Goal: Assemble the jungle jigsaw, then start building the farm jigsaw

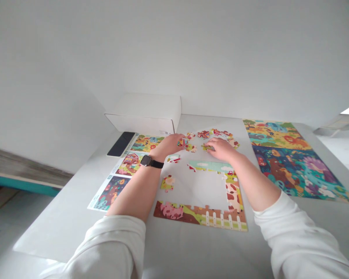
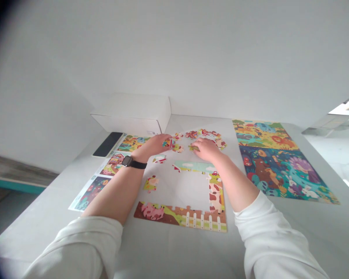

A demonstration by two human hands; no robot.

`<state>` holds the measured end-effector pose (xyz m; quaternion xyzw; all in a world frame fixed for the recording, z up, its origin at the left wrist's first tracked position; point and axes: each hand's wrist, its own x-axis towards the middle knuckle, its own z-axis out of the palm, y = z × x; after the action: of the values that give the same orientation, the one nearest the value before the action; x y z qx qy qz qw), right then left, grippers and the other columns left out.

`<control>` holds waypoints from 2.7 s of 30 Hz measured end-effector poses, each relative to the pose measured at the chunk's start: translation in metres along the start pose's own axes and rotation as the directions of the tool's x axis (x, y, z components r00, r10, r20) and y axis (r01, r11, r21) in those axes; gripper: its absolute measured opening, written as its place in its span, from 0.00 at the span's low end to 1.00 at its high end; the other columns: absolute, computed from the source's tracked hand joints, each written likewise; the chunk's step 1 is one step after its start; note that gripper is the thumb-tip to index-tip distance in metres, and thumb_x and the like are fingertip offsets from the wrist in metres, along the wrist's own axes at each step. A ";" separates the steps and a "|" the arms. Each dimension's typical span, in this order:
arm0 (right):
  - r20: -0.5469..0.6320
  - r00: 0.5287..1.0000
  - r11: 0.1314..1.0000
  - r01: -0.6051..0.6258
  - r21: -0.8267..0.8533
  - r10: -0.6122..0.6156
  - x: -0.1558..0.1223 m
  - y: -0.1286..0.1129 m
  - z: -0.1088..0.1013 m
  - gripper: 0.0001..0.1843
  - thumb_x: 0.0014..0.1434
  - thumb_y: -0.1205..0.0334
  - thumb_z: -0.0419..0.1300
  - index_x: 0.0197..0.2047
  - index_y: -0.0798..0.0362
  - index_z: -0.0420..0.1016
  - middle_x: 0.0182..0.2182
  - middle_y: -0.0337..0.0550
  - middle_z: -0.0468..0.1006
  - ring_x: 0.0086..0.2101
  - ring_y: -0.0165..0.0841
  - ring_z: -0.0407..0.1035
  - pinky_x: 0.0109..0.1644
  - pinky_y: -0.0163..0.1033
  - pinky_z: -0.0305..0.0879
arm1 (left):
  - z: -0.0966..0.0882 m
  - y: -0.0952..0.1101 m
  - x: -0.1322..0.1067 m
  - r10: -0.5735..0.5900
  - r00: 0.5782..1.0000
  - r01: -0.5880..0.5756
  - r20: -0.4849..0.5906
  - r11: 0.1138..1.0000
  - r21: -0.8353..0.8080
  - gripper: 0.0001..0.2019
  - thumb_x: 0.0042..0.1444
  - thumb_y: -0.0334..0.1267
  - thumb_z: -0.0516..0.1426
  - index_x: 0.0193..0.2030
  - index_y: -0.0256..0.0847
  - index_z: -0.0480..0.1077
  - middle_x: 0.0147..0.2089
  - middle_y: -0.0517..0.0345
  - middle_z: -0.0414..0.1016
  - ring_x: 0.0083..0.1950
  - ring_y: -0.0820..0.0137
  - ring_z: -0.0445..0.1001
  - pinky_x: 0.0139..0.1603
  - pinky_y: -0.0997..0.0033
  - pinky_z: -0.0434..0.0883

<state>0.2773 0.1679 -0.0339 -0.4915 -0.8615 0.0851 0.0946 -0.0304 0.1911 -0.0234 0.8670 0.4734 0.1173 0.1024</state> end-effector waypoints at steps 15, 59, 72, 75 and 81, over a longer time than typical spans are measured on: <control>0.001 1.000 1.000 -0.007 0.002 0.007 0.001 0.001 0.001 0.17 0.67 0.62 0.66 0.59 0.47 0.85 0.57 0.50 0.83 0.57 0.46 0.76 0.64 0.50 0.70 | -0.055 -0.024 -0.008 -0.134 0.976 0.115 -0.170 0.986 -0.118 0.22 0.61 0.41 0.64 0.61 0.44 0.74 0.59 0.49 0.81 0.54 0.61 0.81 0.62 0.58 0.77; -0.179 0.984 0.977 0.062 0.204 -0.025 0.040 0.013 -0.013 0.30 0.58 0.70 0.70 0.64 0.49 0.80 0.58 0.51 0.81 0.58 0.45 0.76 0.66 0.50 0.70 | 0.003 0.032 0.014 -0.082 0.992 0.041 -0.098 0.930 -0.365 0.17 0.66 0.42 0.62 0.60 0.46 0.76 0.58 0.51 0.83 0.58 0.60 0.82 0.60 0.61 0.77; -0.255 0.952 0.967 0.211 0.144 -0.169 0.036 -0.020 -0.012 0.37 0.59 0.71 0.69 0.70 0.46 0.72 0.58 0.52 0.75 0.56 0.47 0.76 0.61 0.50 0.73 | 0.007 0.044 0.019 -0.370 0.896 0.350 0.244 0.249 -0.903 0.16 0.54 0.34 0.73 0.45 0.38 0.75 0.36 0.54 0.82 0.39 0.68 0.82 0.40 0.67 0.80; -0.257 0.952 0.968 0.209 0.138 -0.169 0.036 -0.018 -0.009 0.39 0.59 0.71 0.69 0.72 0.45 0.71 0.58 0.52 0.75 0.56 0.47 0.75 0.61 0.51 0.73 | 0.010 0.046 0.019 -0.357 0.895 0.353 0.267 0.201 -0.914 0.14 0.52 0.36 0.73 0.42 0.38 0.76 0.36 0.55 0.82 0.37 0.70 0.81 0.41 0.67 0.80; -0.241 0.956 0.973 0.199 0.115 -0.167 0.037 -0.020 -0.006 0.39 0.61 0.70 0.67 0.74 0.48 0.68 0.58 0.54 0.74 0.57 0.48 0.74 0.62 0.51 0.73 | 0.013 0.046 0.020 -0.365 0.888 0.366 0.281 0.187 -0.912 0.15 0.48 0.39 0.75 0.36 0.38 0.75 0.35 0.55 0.82 0.36 0.71 0.80 0.42 0.67 0.79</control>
<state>0.2439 0.1899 -0.0208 -0.4080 -0.8788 0.0779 0.2349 0.0208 0.1824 -0.0208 0.4952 0.5007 0.3459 0.6201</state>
